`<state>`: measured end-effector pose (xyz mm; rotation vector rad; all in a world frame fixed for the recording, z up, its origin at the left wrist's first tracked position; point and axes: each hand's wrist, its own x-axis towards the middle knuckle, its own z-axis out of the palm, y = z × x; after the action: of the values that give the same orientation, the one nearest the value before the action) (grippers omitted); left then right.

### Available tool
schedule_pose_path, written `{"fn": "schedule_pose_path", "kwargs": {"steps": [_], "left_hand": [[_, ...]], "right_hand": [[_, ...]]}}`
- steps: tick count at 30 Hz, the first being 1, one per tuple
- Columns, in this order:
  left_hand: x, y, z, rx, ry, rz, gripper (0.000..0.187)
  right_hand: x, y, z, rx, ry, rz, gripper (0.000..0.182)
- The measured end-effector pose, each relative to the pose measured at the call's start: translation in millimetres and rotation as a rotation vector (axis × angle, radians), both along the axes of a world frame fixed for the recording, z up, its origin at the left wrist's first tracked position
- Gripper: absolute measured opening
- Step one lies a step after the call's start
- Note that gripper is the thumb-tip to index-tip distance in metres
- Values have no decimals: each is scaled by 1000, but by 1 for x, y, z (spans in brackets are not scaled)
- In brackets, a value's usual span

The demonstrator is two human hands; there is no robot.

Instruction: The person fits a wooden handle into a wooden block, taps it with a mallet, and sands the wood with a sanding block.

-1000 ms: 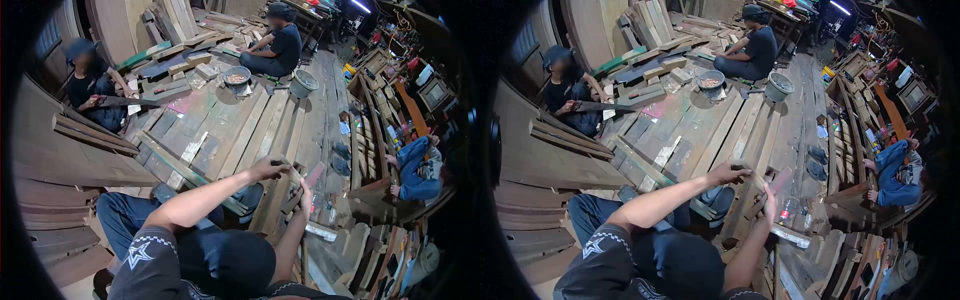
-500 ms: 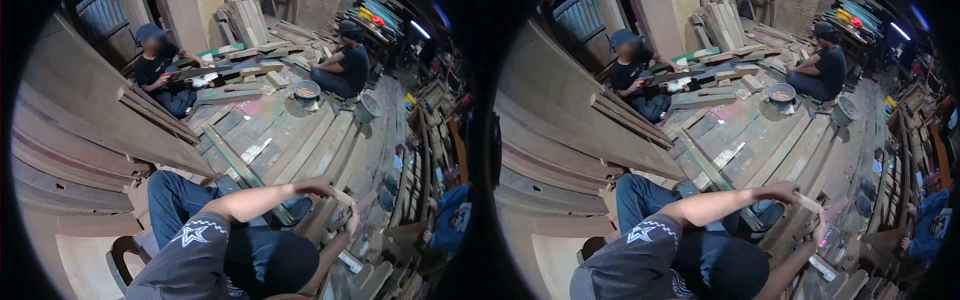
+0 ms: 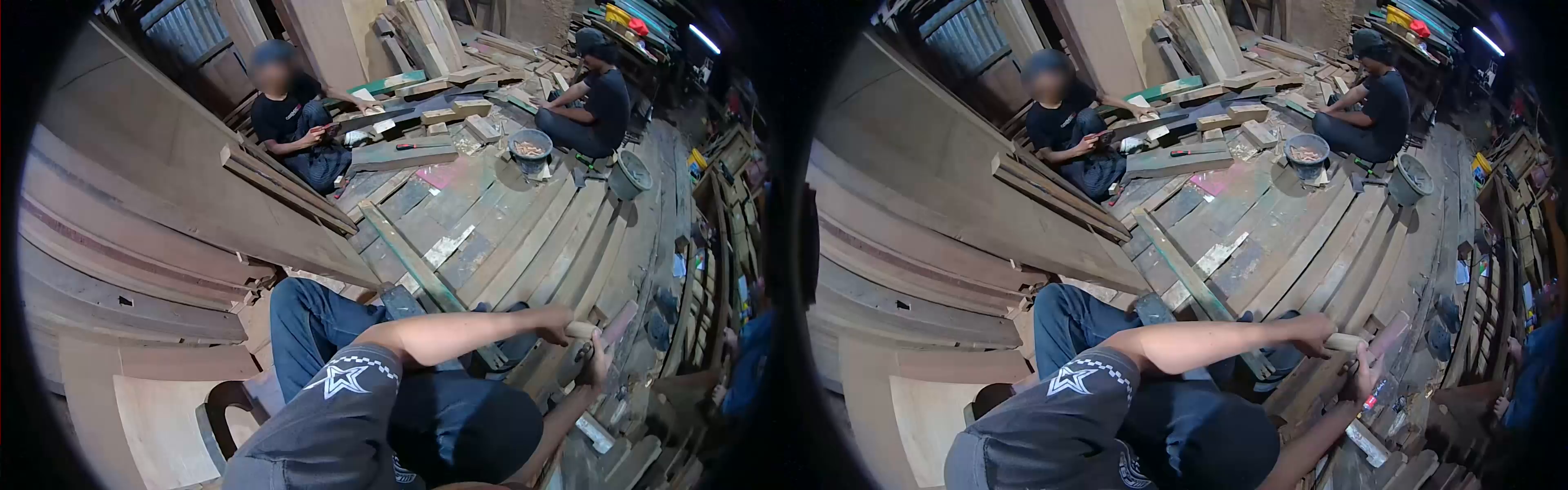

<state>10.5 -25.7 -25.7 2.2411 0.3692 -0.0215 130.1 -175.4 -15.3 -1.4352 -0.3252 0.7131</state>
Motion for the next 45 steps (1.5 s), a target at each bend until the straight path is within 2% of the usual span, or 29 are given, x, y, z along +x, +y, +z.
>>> {"fn": "schedule_pose_path", "kwargs": {"steps": [1,2,3,5,8,9,10,11,12,13,14,15,16,18,19,20,23,24,26,28,32,35,36,39,42,45], "left_hand": [[-2,-2,6,6,-2,10,37],[-5,-3,11,10,-4,19,36],[-7,-2,11,42,-1,27,35],[-4,-3,11,106,-1,28,32],[-3,-1,12,10,137,67,29],[-4,6,-8,78,49,84,30],[1,14,-21,135,-58,79,33],[-14,18,12,-4,117,119,43],[-11,20,6,101,85,267,44],[-15,24,14,38,88,291,43],[-18,28,23,-23,90,315,42],[-19,31,41,-30,133,376,43],[-18,31,35,-113,-4,440,44],[-13,34,34,26,66,475,44],[-14,30,43,-14,30,481,42],[-12,32,37,-12,44,475,41],[-12,24,44,-63,18,422,40],[-14,19,49,-88,-4,398,39],[-13,15,49,-50,-36,329,39],[-11,11,55,-15,-38,247,41],[-13,10,56,-181,-77,313,45],[-16,20,59,-287,-69,274,44],[-14,22,63,-241,36,257,45],[-15,15,69,-306,45,226,45],[-16,21,66,-357,30,168,40],[-18,24,75,-499,10,224,37]], "right_hand": [[0,1,-1,-9,-1,1,31],[11,-4,-8,0,32,92,43],[9,-3,-8,-7,27,86,43],[8,-5,-6,-23,10,59,42],[-2,3,3,-37,11,7,53],[-7,2,7,-59,9,-57,56],[-7,3,9,-100,57,-35,48],[-6,5,11,-142,104,-12,40],[-4,7,13,-184,150,11,34],[9,2,-4,-142,163,26,26],[39,-6,-55,-208,127,-43,28],[25,-6,-32,-54,120,-46,30],[18,-8,-24,5,57,-65,33],[8,-6,1,-5,83,-40,38],[3,-3,15,-76,171,-10,40],[1,-1,12,-183,44,-6,42],[-10,9,3,-164,-345,56,43],[-20,8,23,-181,-260,105,42],[-16,7,13,-96,-246,45,42],[-17,5,35,-97,-156,15,40],[-21,8,29,-141,-264,54,43],[-24,7,36,-70,-402,171,44],[-26,7,38,-44,-379,116,42],[-17,7,33,-62,-212,75,46],[-23,8,33,-2,-180,81,47],[-31,6,45,-42,-301,275,47]]}}
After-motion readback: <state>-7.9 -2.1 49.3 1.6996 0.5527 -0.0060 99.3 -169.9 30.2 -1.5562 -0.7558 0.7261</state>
